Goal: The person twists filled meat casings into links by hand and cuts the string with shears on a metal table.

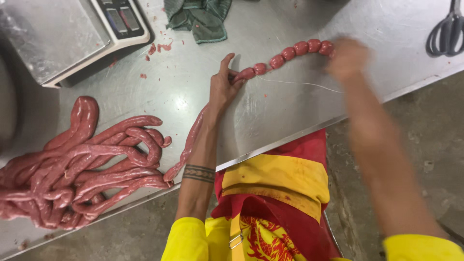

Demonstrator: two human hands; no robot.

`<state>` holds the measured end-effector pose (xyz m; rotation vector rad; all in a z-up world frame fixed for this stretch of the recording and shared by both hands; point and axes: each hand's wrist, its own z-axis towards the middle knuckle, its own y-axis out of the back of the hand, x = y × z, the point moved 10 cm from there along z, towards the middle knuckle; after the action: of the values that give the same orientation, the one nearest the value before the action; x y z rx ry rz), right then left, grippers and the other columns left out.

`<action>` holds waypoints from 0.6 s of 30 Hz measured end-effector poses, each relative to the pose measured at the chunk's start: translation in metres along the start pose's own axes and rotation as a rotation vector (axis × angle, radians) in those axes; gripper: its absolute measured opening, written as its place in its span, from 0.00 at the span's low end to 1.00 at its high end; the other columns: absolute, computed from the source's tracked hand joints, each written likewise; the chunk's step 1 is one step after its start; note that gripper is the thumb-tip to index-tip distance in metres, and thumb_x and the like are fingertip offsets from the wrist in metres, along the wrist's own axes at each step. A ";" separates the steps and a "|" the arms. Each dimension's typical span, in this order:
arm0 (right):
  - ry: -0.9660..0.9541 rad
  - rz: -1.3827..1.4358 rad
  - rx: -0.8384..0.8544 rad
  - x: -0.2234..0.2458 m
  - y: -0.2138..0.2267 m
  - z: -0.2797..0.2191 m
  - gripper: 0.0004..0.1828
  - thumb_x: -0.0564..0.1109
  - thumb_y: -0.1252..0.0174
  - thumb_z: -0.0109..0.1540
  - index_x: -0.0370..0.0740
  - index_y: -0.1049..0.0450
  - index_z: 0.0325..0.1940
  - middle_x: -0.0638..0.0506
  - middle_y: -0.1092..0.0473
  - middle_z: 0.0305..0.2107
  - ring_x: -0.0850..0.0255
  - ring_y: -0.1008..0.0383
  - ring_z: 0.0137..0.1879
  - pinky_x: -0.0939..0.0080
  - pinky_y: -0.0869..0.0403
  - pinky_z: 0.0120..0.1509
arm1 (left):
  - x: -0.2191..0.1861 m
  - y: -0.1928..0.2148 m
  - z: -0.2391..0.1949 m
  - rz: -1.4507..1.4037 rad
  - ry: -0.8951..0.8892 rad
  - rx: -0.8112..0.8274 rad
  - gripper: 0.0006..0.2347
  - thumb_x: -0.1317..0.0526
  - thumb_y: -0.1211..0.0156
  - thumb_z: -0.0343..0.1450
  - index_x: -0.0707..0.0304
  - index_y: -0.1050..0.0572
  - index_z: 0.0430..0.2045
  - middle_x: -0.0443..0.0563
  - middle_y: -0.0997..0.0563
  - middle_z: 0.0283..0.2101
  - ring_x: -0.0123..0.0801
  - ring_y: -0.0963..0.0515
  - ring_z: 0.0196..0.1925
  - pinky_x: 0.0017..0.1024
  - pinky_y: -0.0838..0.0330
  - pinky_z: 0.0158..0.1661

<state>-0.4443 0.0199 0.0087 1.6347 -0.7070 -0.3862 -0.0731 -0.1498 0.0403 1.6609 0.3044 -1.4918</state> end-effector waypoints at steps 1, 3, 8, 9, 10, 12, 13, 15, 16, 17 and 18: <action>0.163 0.012 -0.026 0.100 -0.020 -0.014 0.12 0.47 0.46 0.66 0.40 0.19 0.41 0.39 0.23 0.37 0.43 0.22 0.45 0.44 0.27 0.49 | 0.007 0.000 -0.003 -0.030 0.041 -0.041 0.33 0.67 0.27 0.65 0.58 0.38 0.65 0.54 0.14 0.32 0.43 0.12 0.35 0.32 0.20 0.39; 0.353 -0.054 0.018 0.254 -0.045 -0.084 0.10 0.46 0.46 0.65 0.40 0.22 0.45 0.38 0.23 0.35 0.41 0.21 0.45 0.42 0.26 0.47 | 0.018 0.000 -0.007 0.049 0.129 -0.069 0.27 0.66 0.29 0.67 0.59 0.33 0.62 0.58 0.16 0.30 0.45 0.14 0.32 0.34 0.21 0.39; 0.437 0.886 0.290 0.196 -0.047 -0.305 0.41 0.34 0.46 0.62 0.33 0.52 0.79 0.31 0.40 0.69 0.42 0.38 0.74 0.44 0.37 0.74 | 0.002 0.010 -0.005 0.167 0.054 -0.203 0.12 0.62 0.28 0.67 0.59 0.19 0.43 0.59 0.14 0.33 0.42 0.14 0.33 0.33 0.22 0.39; -0.036 0.675 0.936 0.093 -0.106 -0.368 0.26 0.44 0.44 0.68 0.39 0.35 0.72 0.32 0.29 0.51 0.47 0.26 0.58 0.52 0.25 0.64 | 0.012 0.013 -0.008 0.127 0.171 -0.228 0.10 0.62 0.29 0.68 0.60 0.18 0.41 0.59 0.15 0.31 0.42 0.14 0.31 0.34 0.22 0.38; -0.057 0.954 0.768 0.033 -0.089 -0.396 0.18 0.39 0.42 0.65 0.34 0.25 0.59 0.45 0.20 0.51 0.57 0.21 0.56 0.59 0.23 0.61 | 0.020 0.015 -0.015 0.087 0.288 -0.252 0.08 0.62 0.30 0.69 0.62 0.17 0.39 0.59 0.15 0.29 0.41 0.15 0.29 0.34 0.22 0.37; -0.240 0.102 0.517 -0.126 -0.042 -0.485 0.17 0.48 0.39 0.66 0.49 0.25 0.60 0.56 0.21 0.47 0.65 0.21 0.51 0.65 0.24 0.55 | 0.011 0.017 -0.014 0.067 0.267 -0.266 0.10 0.63 0.31 0.67 0.62 0.18 0.40 0.57 0.16 0.30 0.41 0.15 0.31 0.34 0.22 0.38; -0.443 0.707 0.572 -0.158 -0.048 -0.526 0.18 0.41 0.47 0.65 0.35 0.26 0.58 0.46 0.25 0.46 0.58 0.19 0.50 0.55 0.23 0.54 | 0.006 0.017 -0.013 0.046 0.249 -0.288 0.11 0.63 0.31 0.65 0.62 0.19 0.40 0.56 0.17 0.31 0.40 0.16 0.32 0.34 0.23 0.39; -0.699 1.261 0.534 -0.183 -0.059 -0.596 0.20 0.49 0.50 0.68 0.29 0.31 0.56 0.41 0.27 0.46 0.51 0.21 0.48 0.51 0.24 0.53 | -0.012 0.010 -0.009 0.194 0.065 -0.207 0.12 0.66 0.33 0.67 0.61 0.18 0.45 0.57 0.21 0.33 0.43 0.20 0.36 0.37 0.25 0.41; -0.712 1.252 0.543 -0.199 -0.059 -0.609 0.20 0.49 0.50 0.68 0.29 0.31 0.56 0.41 0.27 0.46 0.51 0.21 0.48 0.51 0.24 0.53 | -0.027 0.000 -0.015 0.345 -0.116 -0.117 0.14 0.69 0.34 0.69 0.61 0.17 0.49 0.59 0.26 0.36 0.46 0.25 0.40 0.40 0.28 0.42; -0.733 1.265 0.505 -0.208 -0.070 -0.608 0.18 0.47 0.50 0.69 0.29 0.31 0.56 0.41 0.26 0.46 0.50 0.22 0.48 0.49 0.24 0.53 | -0.025 0.005 -0.013 0.341 -0.126 -0.113 0.14 0.69 0.34 0.69 0.61 0.17 0.49 0.59 0.26 0.36 0.46 0.25 0.40 0.40 0.28 0.42; -0.751 1.359 0.434 -0.212 -0.078 -0.606 0.17 0.45 0.51 0.70 0.29 0.31 0.55 0.40 0.26 0.45 0.49 0.22 0.47 0.48 0.25 0.54 | -0.035 -0.003 -0.014 0.406 -0.286 0.001 0.11 0.67 0.33 0.70 0.56 0.17 0.46 0.55 0.28 0.37 0.45 0.26 0.42 0.39 0.29 0.43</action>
<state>-0.2154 0.6244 0.0201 0.9811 -2.3587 0.2087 -0.0745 -0.1258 0.0699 1.3833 -0.1803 -1.3881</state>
